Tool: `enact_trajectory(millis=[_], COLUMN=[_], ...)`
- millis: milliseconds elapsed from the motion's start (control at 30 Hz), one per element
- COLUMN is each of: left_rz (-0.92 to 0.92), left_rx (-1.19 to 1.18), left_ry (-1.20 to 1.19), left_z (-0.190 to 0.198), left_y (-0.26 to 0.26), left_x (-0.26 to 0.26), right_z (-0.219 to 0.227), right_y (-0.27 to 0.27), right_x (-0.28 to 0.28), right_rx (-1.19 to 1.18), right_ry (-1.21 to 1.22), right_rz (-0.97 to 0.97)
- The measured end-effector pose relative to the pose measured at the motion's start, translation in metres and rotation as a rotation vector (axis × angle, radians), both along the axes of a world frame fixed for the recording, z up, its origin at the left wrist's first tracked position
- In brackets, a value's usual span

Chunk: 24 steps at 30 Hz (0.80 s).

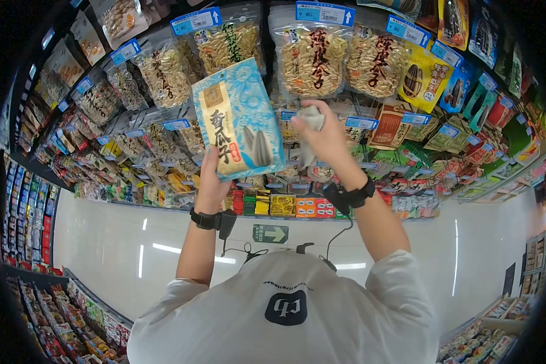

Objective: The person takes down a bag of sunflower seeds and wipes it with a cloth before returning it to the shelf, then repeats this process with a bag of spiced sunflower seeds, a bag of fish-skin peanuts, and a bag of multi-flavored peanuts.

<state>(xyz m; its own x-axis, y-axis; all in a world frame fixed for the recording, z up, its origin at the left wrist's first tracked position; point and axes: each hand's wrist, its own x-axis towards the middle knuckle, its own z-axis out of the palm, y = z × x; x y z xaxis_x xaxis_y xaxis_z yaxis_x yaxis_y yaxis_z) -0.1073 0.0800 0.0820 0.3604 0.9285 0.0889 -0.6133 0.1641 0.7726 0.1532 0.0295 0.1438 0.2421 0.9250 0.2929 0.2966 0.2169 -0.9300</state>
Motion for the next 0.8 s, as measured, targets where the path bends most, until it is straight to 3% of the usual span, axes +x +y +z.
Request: enact_trajectory(millis=[33,133,200,267,367,400,433,567,633,733,800], left_rz=[-0.157,-0.276,-0.348,-0.492,-0.473,-0.450,-0.449,-0.474,-0.475,-0.463,-0.483], left_rx=[-0.074,-0.265,-0.277,-0.186,-0.191,-0.164,-0.164,-0.153,-0.152,-0.098,-0.059], left_ry=[-0.145,-0.247,-0.264,-0.356,-0.170,-0.052,-0.051,-0.160,-0.203,-0.164,-0.143], left_z=[-0.016,-0.030,-0.045,-0.056,-0.053,-0.051,-0.052,-0.051,-0.051,-0.053,-0.052], left_y=[0.010,0.007,0.012,0.013,0.015,0.013,0.014,0.014,0.012,0.015,0.016], left_x=[0.002,0.006,0.003,0.002,-0.002,-0.003,-0.004,-0.006,-0.005,-0.005,-0.004], right_z=[-0.009,-0.006,0.002,0.002,0.001,0.005,0.008,0.015,0.020,0.015,0.015], right_y=[-0.004,-0.022,-0.030,-0.032,-0.034,-0.035,-0.035,-0.036,-0.035,-0.029,-0.027], right_x=[-0.008,-0.022,-0.035,-0.039,-0.042,-0.041,-0.042,-0.047,-0.050,-0.050,-0.052], right_rx=[0.034,0.024,0.251,0.289,0.242,0.274,0.307,0.276,0.038,-0.108,-0.072], right_ry=[0.147,0.375,-0.113,-0.145,-0.070,-0.178,-0.285,-0.319,0.102,0.257,0.230], right_rz=[0.022,0.180,0.207,0.203,0.239,0.228,0.219,0.184,0.256,0.317,0.281])
